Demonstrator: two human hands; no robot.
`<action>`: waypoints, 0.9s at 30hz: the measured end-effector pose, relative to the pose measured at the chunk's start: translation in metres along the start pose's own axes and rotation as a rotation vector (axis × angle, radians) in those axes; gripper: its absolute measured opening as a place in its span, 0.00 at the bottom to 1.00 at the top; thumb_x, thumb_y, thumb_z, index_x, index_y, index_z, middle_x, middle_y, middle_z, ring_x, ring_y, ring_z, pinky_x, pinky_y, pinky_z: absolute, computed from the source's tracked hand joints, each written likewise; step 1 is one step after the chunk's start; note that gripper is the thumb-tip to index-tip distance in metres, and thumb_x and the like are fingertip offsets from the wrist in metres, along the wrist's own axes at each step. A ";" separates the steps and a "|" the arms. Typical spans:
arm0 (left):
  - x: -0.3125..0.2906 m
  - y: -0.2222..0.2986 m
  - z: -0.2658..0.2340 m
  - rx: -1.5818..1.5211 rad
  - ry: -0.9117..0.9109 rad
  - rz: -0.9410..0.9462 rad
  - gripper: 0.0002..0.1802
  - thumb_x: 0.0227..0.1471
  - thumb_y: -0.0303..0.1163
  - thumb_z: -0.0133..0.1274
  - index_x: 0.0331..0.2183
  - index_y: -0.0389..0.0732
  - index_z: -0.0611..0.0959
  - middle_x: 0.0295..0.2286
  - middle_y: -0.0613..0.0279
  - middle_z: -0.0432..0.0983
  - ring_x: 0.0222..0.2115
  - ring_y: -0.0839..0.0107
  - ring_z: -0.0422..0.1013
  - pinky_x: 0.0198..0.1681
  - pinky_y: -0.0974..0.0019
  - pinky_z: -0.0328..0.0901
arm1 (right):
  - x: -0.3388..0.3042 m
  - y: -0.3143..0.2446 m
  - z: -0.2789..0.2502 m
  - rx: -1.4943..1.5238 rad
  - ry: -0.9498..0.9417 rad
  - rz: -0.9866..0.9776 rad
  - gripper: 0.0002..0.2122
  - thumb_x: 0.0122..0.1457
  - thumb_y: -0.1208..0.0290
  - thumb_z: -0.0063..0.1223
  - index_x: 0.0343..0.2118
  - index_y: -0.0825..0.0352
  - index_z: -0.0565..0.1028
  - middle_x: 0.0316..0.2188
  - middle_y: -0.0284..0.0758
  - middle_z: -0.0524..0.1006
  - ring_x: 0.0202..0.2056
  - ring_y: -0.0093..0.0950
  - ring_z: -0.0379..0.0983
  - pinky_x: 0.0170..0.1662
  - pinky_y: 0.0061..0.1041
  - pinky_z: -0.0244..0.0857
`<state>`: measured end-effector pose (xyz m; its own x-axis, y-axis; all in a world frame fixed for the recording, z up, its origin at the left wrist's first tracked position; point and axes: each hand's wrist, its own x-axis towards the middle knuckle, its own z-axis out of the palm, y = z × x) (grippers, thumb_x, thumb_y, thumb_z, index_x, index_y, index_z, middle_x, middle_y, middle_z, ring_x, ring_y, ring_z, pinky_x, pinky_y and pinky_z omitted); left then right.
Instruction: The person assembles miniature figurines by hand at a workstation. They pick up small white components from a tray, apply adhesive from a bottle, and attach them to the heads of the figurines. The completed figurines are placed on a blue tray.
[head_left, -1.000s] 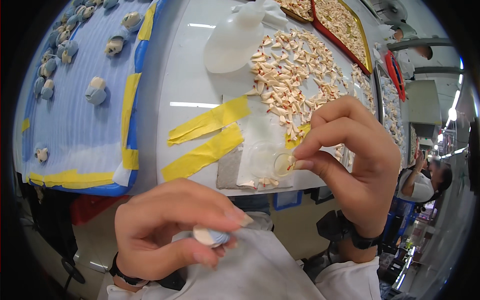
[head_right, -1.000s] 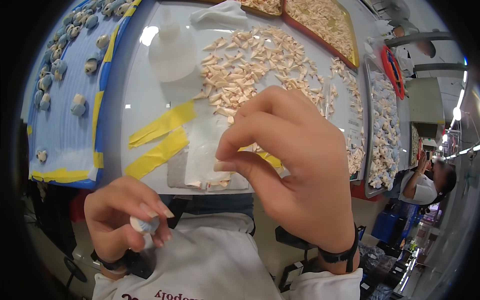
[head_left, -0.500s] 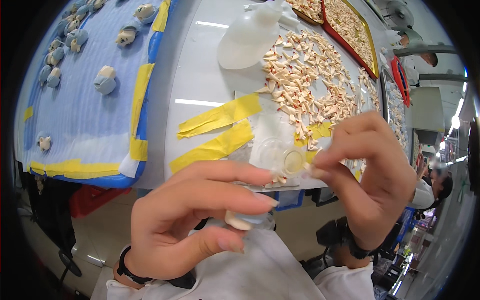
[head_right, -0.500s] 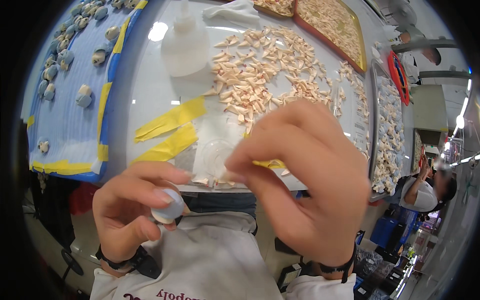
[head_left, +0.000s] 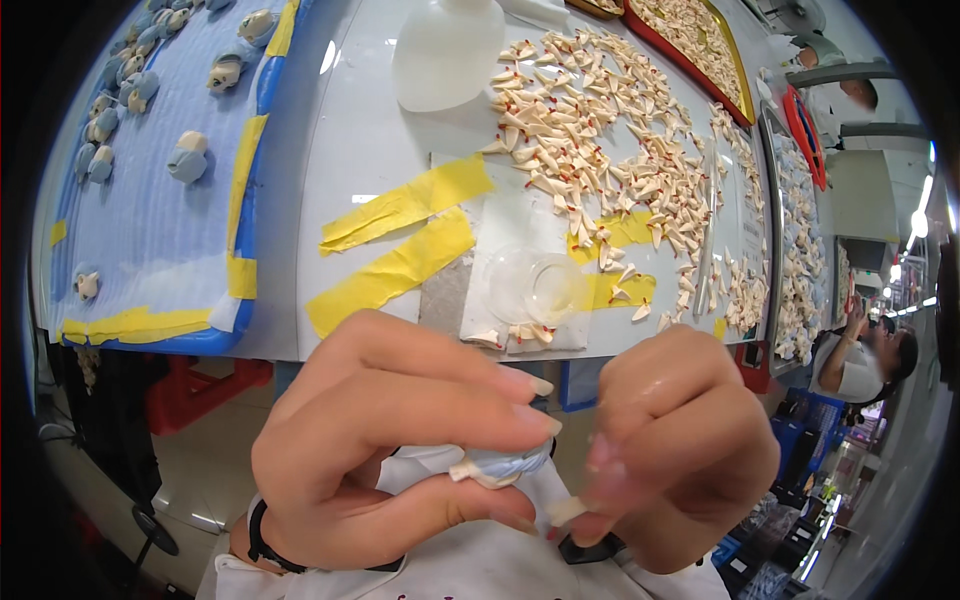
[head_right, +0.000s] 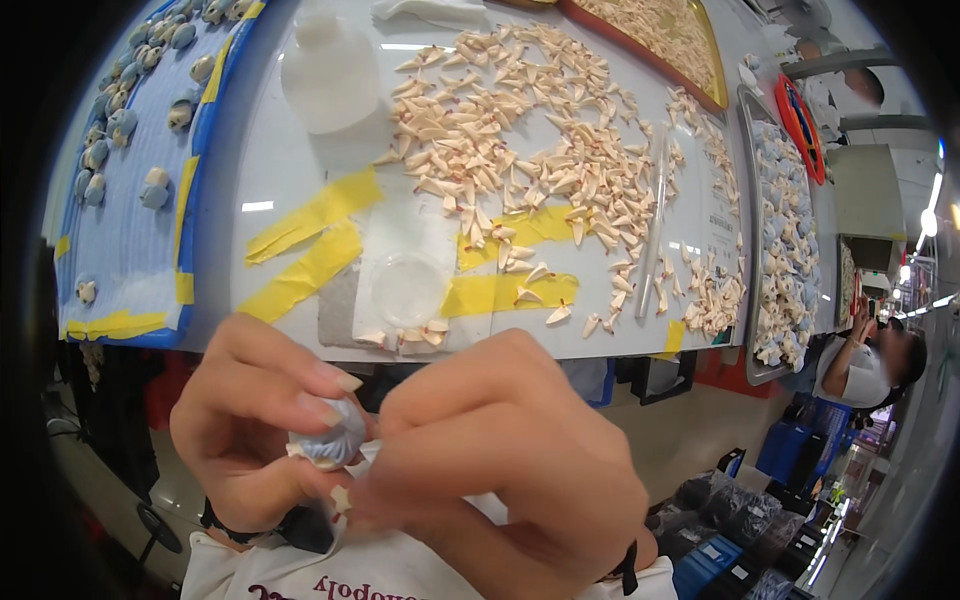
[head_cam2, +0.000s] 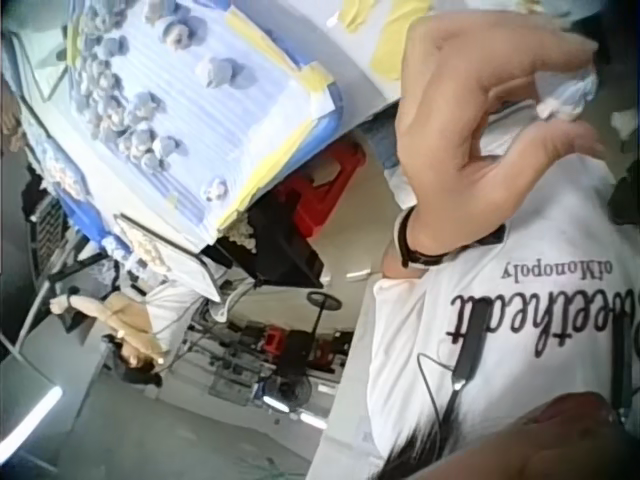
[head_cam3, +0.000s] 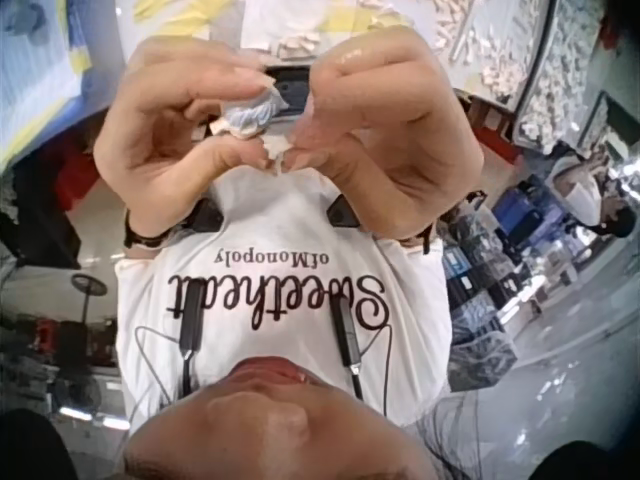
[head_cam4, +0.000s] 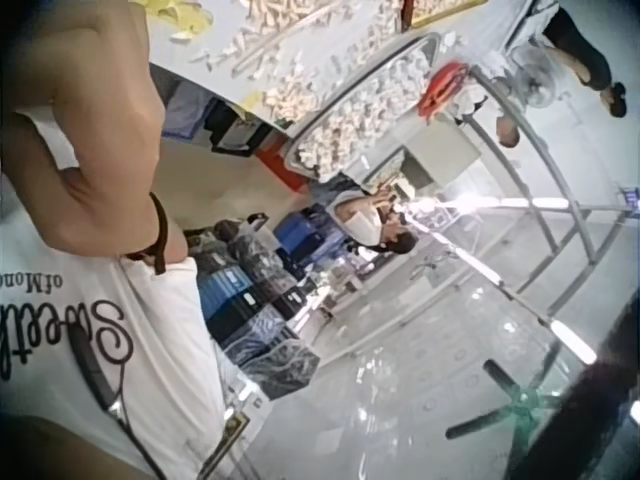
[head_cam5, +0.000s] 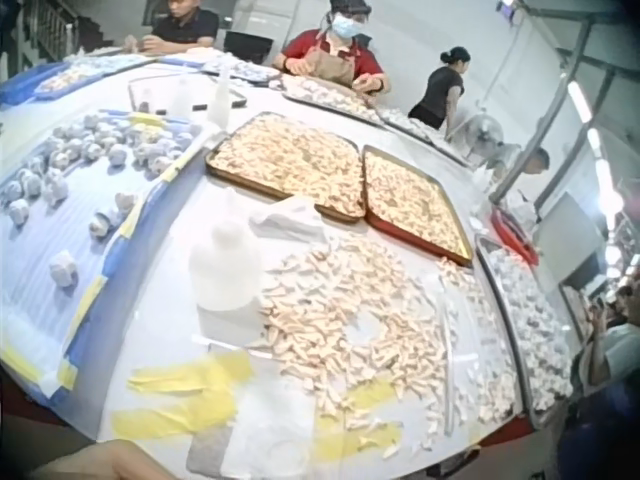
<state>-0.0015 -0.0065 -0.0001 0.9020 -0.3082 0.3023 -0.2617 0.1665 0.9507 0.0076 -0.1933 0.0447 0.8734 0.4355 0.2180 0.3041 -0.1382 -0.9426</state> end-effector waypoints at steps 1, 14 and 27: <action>0.000 0.000 0.000 0.054 -0.003 0.020 0.15 0.38 0.27 0.60 0.30 0.32 0.75 0.32 0.48 0.67 0.28 0.68 0.70 0.33 0.73 0.65 | -0.001 0.001 0.003 -0.022 0.007 0.014 0.11 0.40 0.81 0.60 0.25 0.63 0.69 0.23 0.32 0.67 0.20 0.20 0.61 0.20 0.16 0.52; 0.002 0.002 0.007 0.372 0.083 0.126 0.19 0.30 0.28 0.66 0.28 0.35 0.76 0.29 0.52 0.67 0.26 0.69 0.69 0.29 0.74 0.64 | 0.002 0.008 0.017 -0.399 0.127 -0.162 0.15 0.34 0.88 0.54 0.26 0.62 0.69 0.21 0.32 0.68 0.17 0.21 0.61 0.22 0.19 0.52; -0.006 -0.002 -0.023 0.326 0.067 -0.013 0.24 0.33 0.32 0.65 0.32 0.37 0.71 0.34 0.54 0.62 0.25 0.72 0.70 0.28 0.75 0.65 | 0.047 0.041 -0.078 -0.864 0.028 0.199 0.07 0.39 0.84 0.51 0.25 0.70 0.72 0.24 0.38 0.71 0.25 0.32 0.68 0.30 0.24 0.60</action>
<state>0.0019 0.0164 -0.0056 0.9239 -0.2440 0.2947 -0.3359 -0.1487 0.9301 0.0912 -0.2478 0.0360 0.9463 0.3112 0.0871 0.3164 -0.8373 -0.4460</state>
